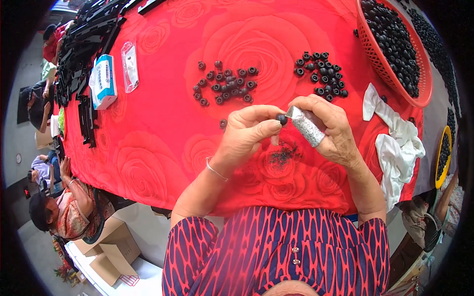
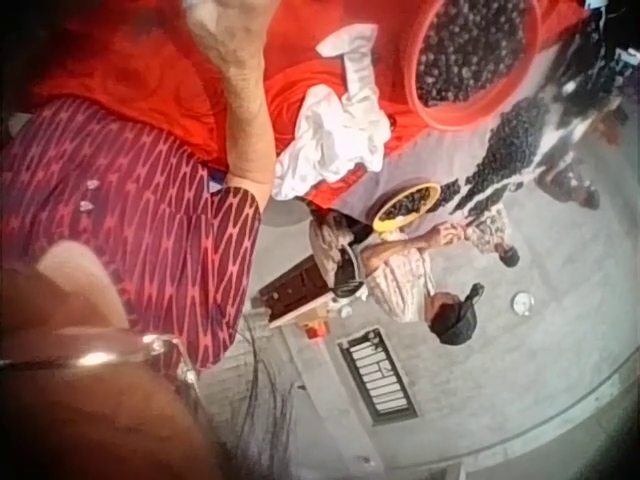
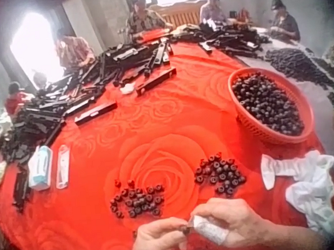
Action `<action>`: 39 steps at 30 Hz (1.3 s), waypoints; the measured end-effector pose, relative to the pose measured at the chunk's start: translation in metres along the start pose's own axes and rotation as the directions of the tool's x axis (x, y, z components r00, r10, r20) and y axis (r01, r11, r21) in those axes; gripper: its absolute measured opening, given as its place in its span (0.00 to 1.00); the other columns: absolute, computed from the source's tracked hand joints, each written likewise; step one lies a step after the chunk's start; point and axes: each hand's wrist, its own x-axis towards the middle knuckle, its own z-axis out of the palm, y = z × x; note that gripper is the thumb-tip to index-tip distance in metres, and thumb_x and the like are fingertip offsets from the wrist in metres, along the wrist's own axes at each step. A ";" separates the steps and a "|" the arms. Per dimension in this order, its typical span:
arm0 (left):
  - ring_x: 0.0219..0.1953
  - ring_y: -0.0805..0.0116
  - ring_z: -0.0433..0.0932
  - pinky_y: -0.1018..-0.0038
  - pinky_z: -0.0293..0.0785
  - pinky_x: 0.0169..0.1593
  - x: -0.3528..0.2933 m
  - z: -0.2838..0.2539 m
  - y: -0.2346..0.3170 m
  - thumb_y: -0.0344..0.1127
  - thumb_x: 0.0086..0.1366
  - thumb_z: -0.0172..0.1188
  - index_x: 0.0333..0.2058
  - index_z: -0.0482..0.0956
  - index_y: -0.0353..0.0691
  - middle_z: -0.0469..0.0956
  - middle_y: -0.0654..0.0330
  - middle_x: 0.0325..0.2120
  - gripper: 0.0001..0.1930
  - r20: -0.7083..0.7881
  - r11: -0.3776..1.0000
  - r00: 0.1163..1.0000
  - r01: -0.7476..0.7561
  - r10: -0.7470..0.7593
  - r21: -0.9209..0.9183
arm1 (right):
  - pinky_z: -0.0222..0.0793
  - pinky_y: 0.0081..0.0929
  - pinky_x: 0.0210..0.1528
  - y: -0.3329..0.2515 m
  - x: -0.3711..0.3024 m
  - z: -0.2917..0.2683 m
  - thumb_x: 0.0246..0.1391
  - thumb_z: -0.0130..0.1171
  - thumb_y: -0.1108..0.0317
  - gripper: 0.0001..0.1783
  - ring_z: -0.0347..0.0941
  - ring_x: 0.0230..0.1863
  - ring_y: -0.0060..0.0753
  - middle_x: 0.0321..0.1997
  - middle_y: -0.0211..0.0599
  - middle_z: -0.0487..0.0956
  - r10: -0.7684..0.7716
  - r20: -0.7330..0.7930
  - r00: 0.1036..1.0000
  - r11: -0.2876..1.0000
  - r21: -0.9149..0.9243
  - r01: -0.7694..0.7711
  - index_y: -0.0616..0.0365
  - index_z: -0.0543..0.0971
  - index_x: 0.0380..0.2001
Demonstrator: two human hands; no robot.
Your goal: The person picks up small black rubber components one by one, rubs each part against an abrasive block held in the other hand, and places the finished components into a separate pile on the table.
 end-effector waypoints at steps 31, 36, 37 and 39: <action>0.29 0.75 0.75 0.81 0.74 0.29 -0.001 0.004 0.000 0.23 0.58 0.58 0.41 0.76 0.29 0.78 0.57 0.32 0.11 -0.081 0.987 0.996 -0.017 0.031 0.161 | 0.66 0.29 0.30 0.001 0.000 0.000 0.41 0.57 0.78 0.16 0.73 0.29 0.41 0.27 0.42 0.72 -0.042 -0.023 0.999 0.995 -0.097 0.039 0.64 0.73 0.38; 0.30 0.75 0.75 0.81 0.74 0.29 -0.001 0.006 0.002 0.24 0.59 0.57 0.42 0.76 0.29 0.78 0.57 0.32 0.11 -0.075 0.979 0.996 -0.032 0.048 0.201 | 0.66 0.29 0.30 0.000 0.001 0.000 0.42 0.57 0.78 0.16 0.73 0.29 0.40 0.27 0.42 0.72 -0.034 -0.013 0.999 0.994 -0.104 0.032 0.63 0.73 0.38; 0.30 0.75 0.75 0.81 0.73 0.29 -0.001 0.006 0.003 0.25 0.60 0.56 0.42 0.76 0.29 0.78 0.56 0.32 0.11 -0.075 0.975 0.996 -0.033 0.051 0.218 | 0.66 0.29 0.30 0.001 0.001 0.000 0.41 0.57 0.78 0.16 0.72 0.29 0.40 0.27 0.42 0.72 -0.033 -0.014 0.999 0.994 -0.105 0.031 0.63 0.73 0.38; 0.30 0.75 0.75 0.81 0.74 0.29 0.000 0.005 0.001 0.25 0.60 0.56 0.42 0.75 0.29 0.78 0.56 0.32 0.11 -0.069 0.975 0.996 -0.037 0.053 0.220 | 0.66 0.29 0.30 0.001 0.001 0.000 0.41 0.57 0.78 0.16 0.72 0.29 0.40 0.27 0.42 0.72 -0.032 -0.018 0.999 0.993 -0.113 0.030 0.64 0.73 0.38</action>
